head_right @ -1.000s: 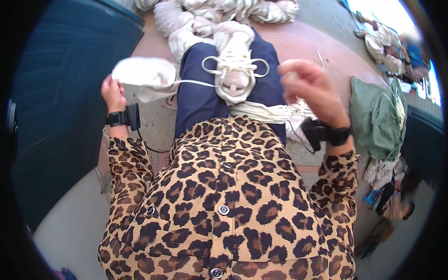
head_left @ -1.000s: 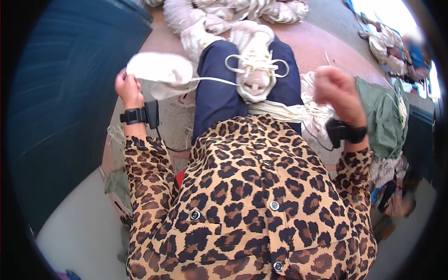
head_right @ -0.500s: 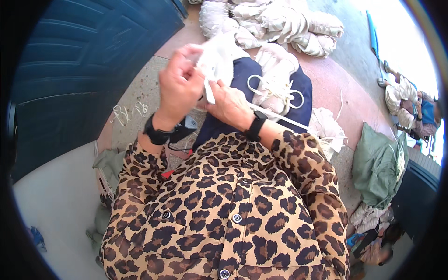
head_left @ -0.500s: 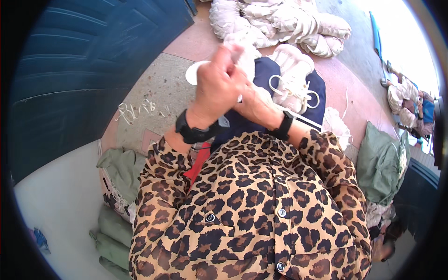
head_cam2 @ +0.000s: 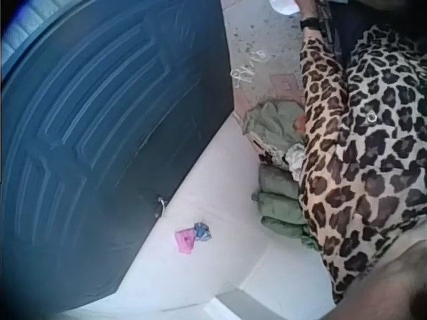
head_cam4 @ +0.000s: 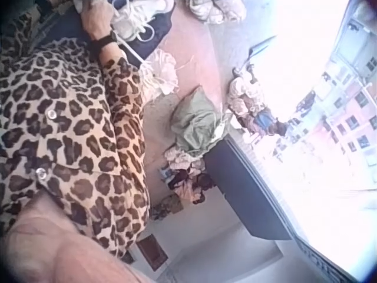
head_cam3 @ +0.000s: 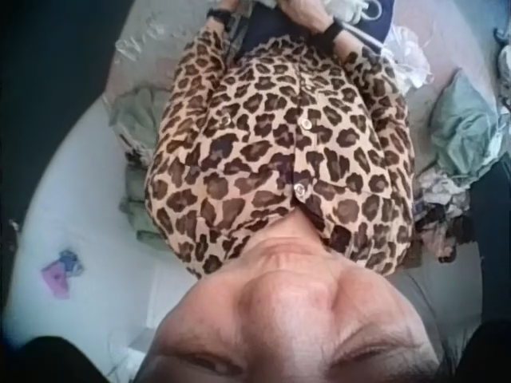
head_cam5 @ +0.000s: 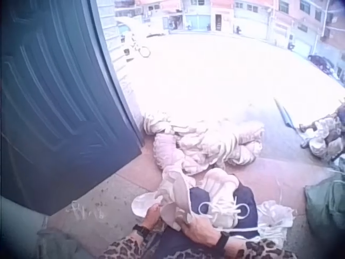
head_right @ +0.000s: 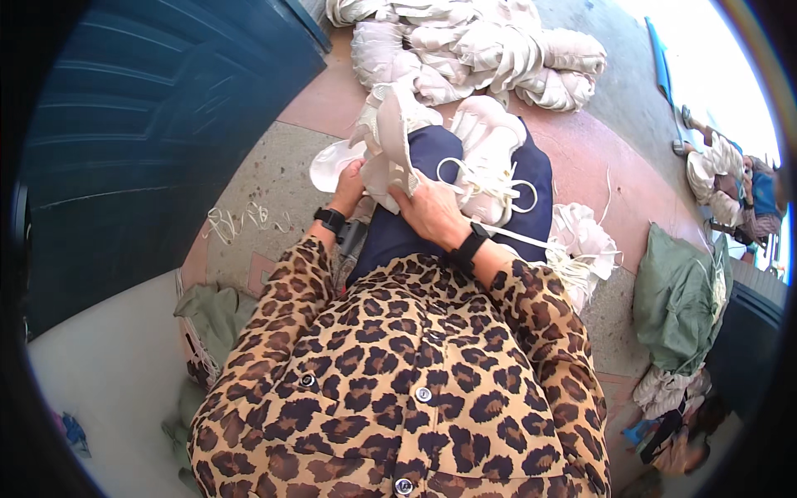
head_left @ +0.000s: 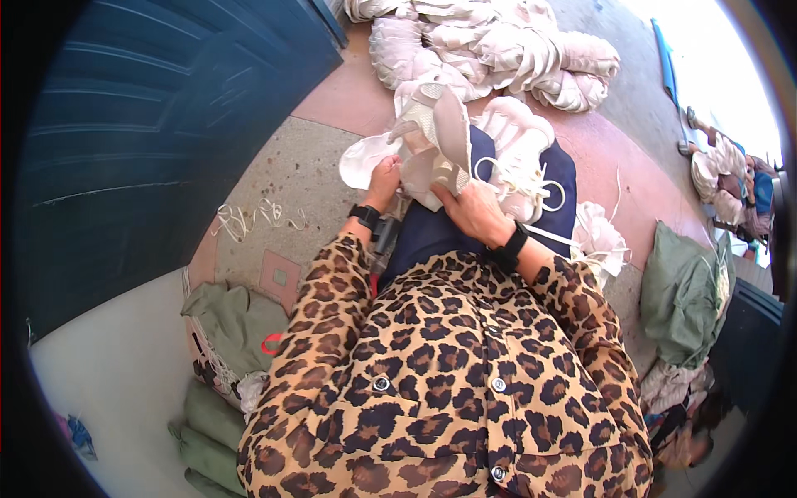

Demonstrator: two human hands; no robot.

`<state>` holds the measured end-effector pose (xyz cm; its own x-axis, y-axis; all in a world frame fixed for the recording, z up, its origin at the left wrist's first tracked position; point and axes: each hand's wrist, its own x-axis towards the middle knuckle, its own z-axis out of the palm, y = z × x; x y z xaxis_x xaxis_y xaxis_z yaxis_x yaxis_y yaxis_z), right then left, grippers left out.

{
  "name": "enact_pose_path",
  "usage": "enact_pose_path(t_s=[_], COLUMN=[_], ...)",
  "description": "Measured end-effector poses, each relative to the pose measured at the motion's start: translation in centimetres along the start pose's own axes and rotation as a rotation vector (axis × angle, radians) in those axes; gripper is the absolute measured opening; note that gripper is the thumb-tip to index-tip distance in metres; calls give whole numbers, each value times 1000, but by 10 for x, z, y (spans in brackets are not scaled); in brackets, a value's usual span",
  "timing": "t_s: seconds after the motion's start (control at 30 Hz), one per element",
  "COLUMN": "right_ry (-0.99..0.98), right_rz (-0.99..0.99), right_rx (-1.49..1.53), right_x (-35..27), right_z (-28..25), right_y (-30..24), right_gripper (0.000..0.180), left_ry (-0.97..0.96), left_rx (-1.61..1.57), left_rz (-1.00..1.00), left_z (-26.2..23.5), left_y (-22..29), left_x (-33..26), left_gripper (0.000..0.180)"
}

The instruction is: The person is lacing white shoes while sitting on the floor in a warehouse-like setting.

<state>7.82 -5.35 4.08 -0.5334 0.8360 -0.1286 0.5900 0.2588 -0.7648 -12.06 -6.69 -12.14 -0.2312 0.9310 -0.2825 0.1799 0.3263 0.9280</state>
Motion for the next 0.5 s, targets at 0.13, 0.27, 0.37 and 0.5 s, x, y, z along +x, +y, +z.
enact_pose_path(t_s=[0.13,0.27,0.37,0.5], right_ry=[102,224,169,-3], right_rz=[-120,119,262,333], right_rx=[178,668,1174,1843], right_x=[0,-12,-34,-63], right_z=[4,-28,-62,-59], right_y=[2,8,35,127], right_gripper=[24,22,17,13], left_ry=[-126,-156,-204,-256], left_rx=[409,514,569,430], left_rz=[162,286,405,644], left_z=[-46,-44,-23,27], left_y=[43,197,252,215], left_x=[9,-11,-61,-78], left_gripper=[24,21,20,11])
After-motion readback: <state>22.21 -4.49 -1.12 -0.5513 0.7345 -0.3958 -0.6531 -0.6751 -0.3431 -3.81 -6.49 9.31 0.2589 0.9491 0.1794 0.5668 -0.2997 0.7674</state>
